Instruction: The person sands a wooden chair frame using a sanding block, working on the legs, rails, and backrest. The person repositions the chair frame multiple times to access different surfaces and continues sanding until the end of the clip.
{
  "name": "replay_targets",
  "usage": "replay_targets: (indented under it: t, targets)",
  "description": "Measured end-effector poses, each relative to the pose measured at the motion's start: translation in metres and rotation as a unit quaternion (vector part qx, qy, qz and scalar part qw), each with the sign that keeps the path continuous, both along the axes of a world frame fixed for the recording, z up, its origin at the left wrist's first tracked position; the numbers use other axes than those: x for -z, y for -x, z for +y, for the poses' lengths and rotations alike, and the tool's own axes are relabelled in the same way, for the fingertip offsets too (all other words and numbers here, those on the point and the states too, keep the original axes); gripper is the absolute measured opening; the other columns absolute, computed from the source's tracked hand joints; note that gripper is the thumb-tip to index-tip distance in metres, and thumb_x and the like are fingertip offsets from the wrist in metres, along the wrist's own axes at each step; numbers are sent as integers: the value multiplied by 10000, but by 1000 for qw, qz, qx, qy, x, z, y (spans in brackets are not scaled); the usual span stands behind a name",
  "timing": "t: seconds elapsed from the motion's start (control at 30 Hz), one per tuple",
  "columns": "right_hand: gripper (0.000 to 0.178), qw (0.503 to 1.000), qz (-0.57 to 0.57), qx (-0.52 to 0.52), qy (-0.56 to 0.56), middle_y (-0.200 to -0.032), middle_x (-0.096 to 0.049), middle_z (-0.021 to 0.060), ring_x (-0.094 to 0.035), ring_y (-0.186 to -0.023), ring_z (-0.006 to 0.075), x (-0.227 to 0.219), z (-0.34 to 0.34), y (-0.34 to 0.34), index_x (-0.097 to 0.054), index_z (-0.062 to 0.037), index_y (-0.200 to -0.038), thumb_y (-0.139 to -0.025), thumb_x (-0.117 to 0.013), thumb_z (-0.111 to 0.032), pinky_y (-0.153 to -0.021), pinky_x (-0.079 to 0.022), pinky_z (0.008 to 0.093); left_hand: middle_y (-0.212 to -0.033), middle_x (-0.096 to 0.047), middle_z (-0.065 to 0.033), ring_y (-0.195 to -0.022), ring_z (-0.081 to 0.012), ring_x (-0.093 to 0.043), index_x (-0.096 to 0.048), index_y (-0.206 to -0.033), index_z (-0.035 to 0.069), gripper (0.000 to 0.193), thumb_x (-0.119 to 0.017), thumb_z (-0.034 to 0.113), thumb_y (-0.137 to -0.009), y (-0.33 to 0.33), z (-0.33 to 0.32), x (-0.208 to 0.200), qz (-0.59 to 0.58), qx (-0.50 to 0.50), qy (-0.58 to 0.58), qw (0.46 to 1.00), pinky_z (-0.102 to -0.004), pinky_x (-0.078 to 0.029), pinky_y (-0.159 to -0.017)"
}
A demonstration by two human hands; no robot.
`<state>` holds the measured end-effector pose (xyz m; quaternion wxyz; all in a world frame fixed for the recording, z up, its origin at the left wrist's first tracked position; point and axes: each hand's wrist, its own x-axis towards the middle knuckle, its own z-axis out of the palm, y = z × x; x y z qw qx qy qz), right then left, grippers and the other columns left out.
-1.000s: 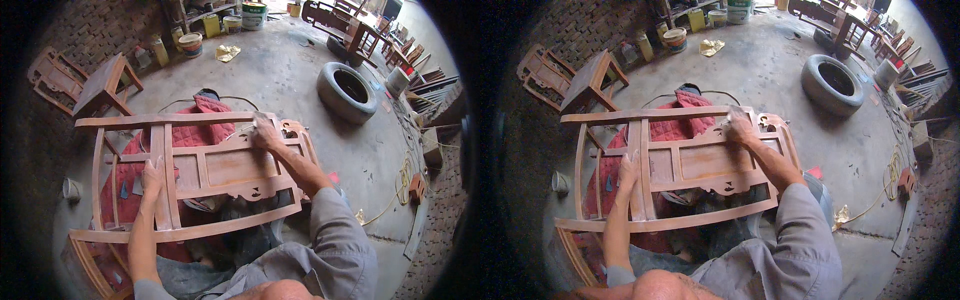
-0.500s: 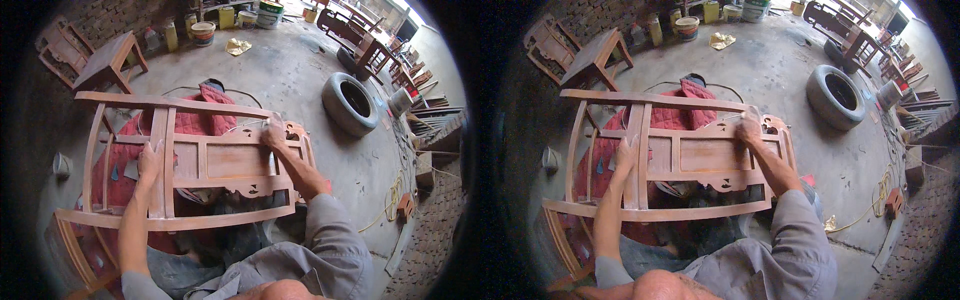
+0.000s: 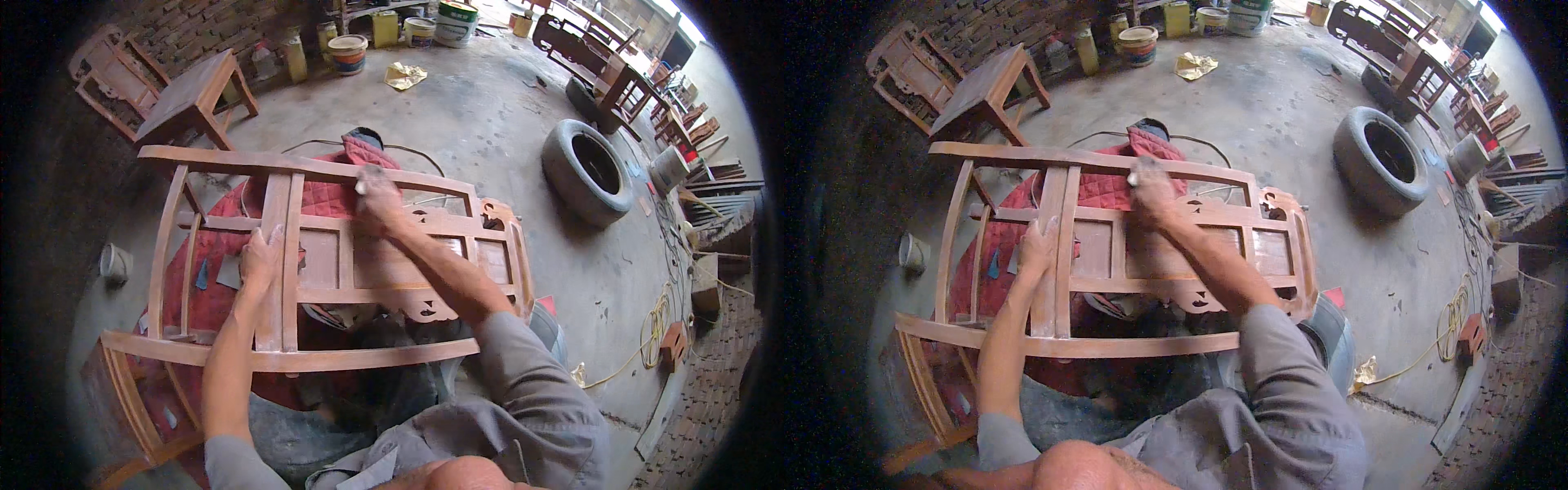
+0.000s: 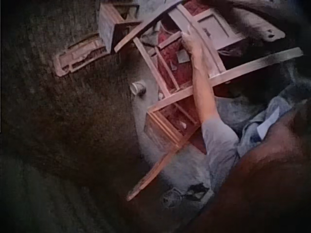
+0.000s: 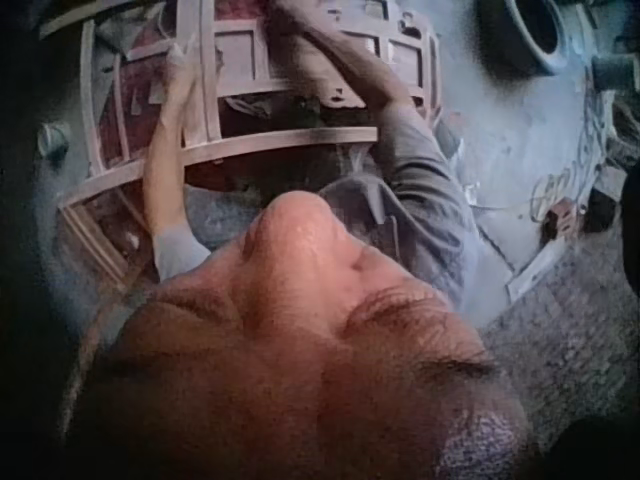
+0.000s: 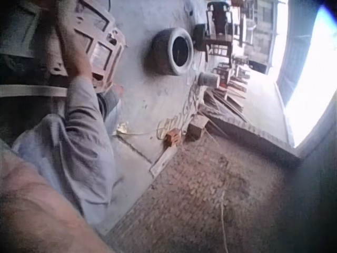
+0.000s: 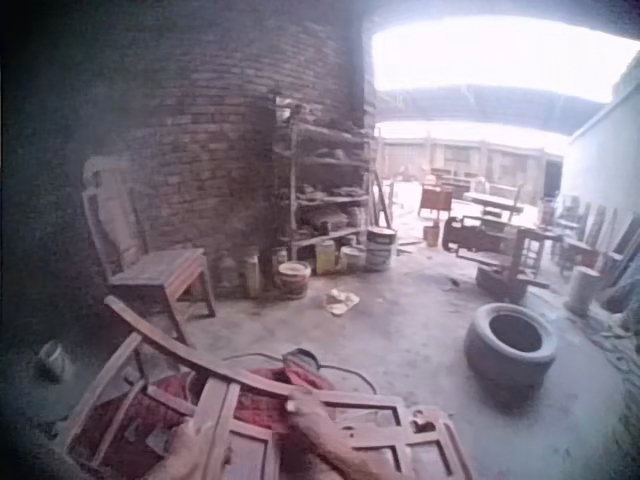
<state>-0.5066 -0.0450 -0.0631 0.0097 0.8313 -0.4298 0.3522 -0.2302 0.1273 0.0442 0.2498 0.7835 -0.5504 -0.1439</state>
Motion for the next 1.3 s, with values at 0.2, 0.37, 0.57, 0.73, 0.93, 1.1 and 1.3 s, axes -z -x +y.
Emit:
replay_targets:
  t: [0.2,0.37,0.57,0.73,0.93,1.1,1.3]
  targets:
    - [550,998,7,-1,-65,-1258,-599,271,-552,-1223,398,-7,27,119,-507,30,-1347,-854,-582,-201,-1084,-412,442,-1026,-677,-302,-992,-482,-646,-591,-1114,-8,534,-542,499,-956,-16,23,-17,-23,-47,-42,998,-551,-501,-849]
    - [308,946,154,168,-229,-1096,-618,266,-586,-1099,422,-21,54,196,-529,-7,-1160,-889,-502,-151,-914,-465,494,-1044,-665,-319,-1015,-495,-632,-570,-1124,-23,560,-521,513,-967,-27,22,-5,-58,-22,-47,997,-553,-497,-851]
    - [609,988,81,109,-75,-1387,-463,347,-433,-1308,494,27,54,211,-400,126,-1383,-829,-506,-103,-1125,-342,519,-1050,-665,-320,-1010,-498,-633,-572,-1120,-22,575,-497,530,-976,-22,16,-6,-38,-26,-34,998,-560,-494,-849]
    - [612,982,44,97,-156,-1333,-490,374,-449,-1281,506,21,41,209,-406,131,-1385,-813,-508,-58,-1114,-350,510,-1061,-663,-324,-1023,-502,-627,-569,-1153,-26,596,-499,537,-971,-25,20,-5,-47,-24,-40,998,-560,-491,-862]
    - [633,984,35,79,-158,-1394,-476,324,-448,-1314,454,17,53,212,-381,118,-1415,-821,-504,-64,-1124,-336,515,-1052,-666,-322,-1021,-498,-632,-568,-1153,-36,598,-504,528,-967,-25,19,1,-54,-23,-37,998,-554,-495,-868]
    - [492,994,15,43,-95,-1315,-524,346,-475,-1274,475,26,78,205,-505,95,-1303,-821,-475,1,-1120,-360,483,-1041,-662,-331,-1016,-496,-634,-571,-1143,-40,600,-507,529,-965,-36,20,1,-31,-17,-25,999,-553,-499,-864]
    - [473,994,33,58,-87,-1370,-483,341,-425,-1325,482,23,80,223,-472,94,-1325,-866,-430,-14,-1163,-316,469,-1029,-663,-333,-999,-496,-640,-576,-1110,-42,589,-504,526,-970,-21,16,-4,-50,16,-1,999,-563,-500,-834]
